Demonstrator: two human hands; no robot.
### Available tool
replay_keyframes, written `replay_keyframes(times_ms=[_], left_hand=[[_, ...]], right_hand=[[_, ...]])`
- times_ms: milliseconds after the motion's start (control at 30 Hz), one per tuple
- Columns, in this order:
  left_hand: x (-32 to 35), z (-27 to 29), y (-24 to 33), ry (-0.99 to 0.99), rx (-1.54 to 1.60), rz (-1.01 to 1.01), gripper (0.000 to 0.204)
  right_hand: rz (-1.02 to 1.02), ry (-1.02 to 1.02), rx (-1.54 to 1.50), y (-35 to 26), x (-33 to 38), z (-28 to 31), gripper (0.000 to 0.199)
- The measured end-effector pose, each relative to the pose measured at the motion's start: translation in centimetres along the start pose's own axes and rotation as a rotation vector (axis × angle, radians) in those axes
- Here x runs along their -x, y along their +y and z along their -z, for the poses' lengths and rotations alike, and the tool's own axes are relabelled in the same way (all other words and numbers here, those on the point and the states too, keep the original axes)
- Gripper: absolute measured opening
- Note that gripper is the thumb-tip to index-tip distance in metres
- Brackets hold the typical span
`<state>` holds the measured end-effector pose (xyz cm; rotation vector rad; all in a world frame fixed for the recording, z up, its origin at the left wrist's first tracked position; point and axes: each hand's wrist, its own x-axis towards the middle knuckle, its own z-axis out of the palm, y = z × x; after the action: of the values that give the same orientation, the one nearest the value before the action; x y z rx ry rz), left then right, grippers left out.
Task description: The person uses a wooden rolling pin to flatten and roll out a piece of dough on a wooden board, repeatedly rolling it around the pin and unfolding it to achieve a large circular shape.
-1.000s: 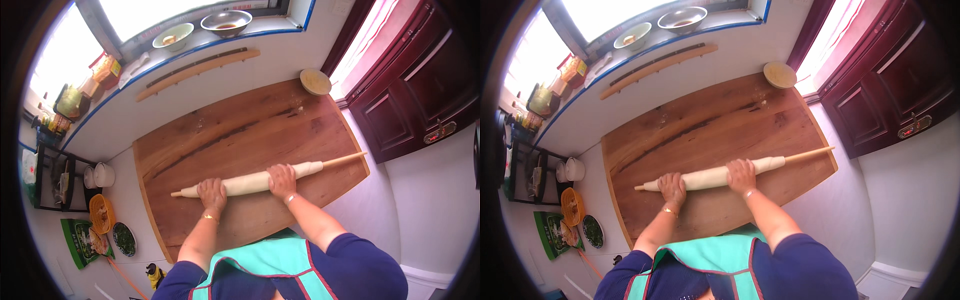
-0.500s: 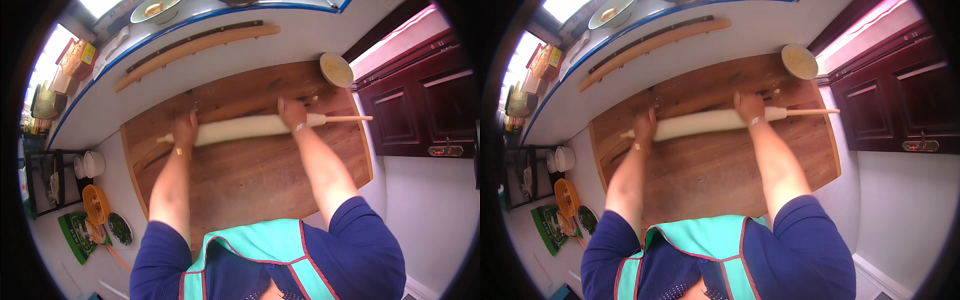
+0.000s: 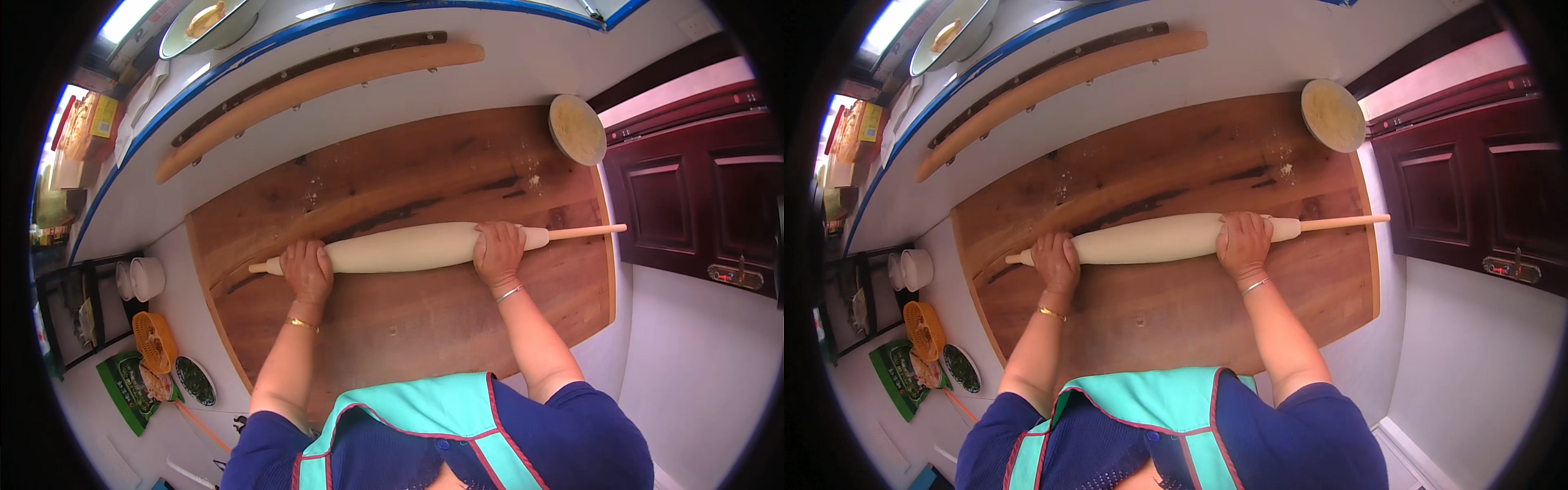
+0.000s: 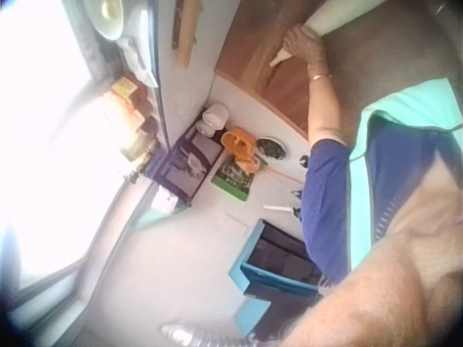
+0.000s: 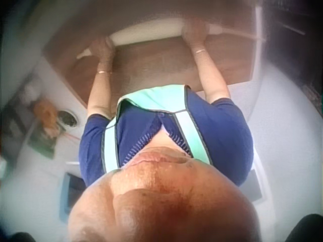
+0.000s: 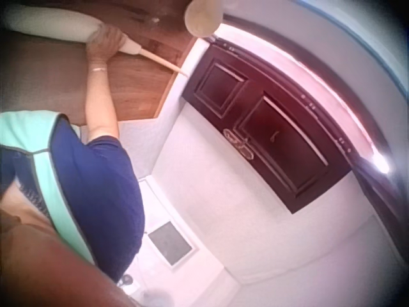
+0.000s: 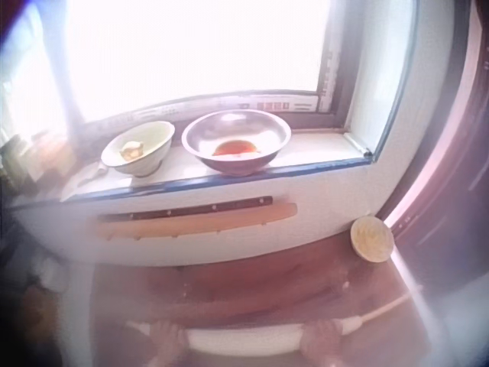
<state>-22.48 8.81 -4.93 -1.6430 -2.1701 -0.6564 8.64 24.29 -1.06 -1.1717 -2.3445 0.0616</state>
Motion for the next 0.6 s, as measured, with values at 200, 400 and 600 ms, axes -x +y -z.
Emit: replay_keyframes(times_ms=[200,400,600], left_hand=[[-3.9,-0.6,-0.8,-0.290,0.083,0.115,0.031],[1.9,5.0,1.0,-0.598,0.177,-0.136,0.047],[0.4,4.7,3.2,-0.775,0.187,-0.242,0.061]], right_hand=[[-0.053,0.127,0.053,0.2,-5.4,-1.5,0.038],[0.115,-0.348,-0.124,1.8,6.0,0.9,0.051],[0.082,-0.526,-0.296,5.4,6.4,2.3,0.053]])
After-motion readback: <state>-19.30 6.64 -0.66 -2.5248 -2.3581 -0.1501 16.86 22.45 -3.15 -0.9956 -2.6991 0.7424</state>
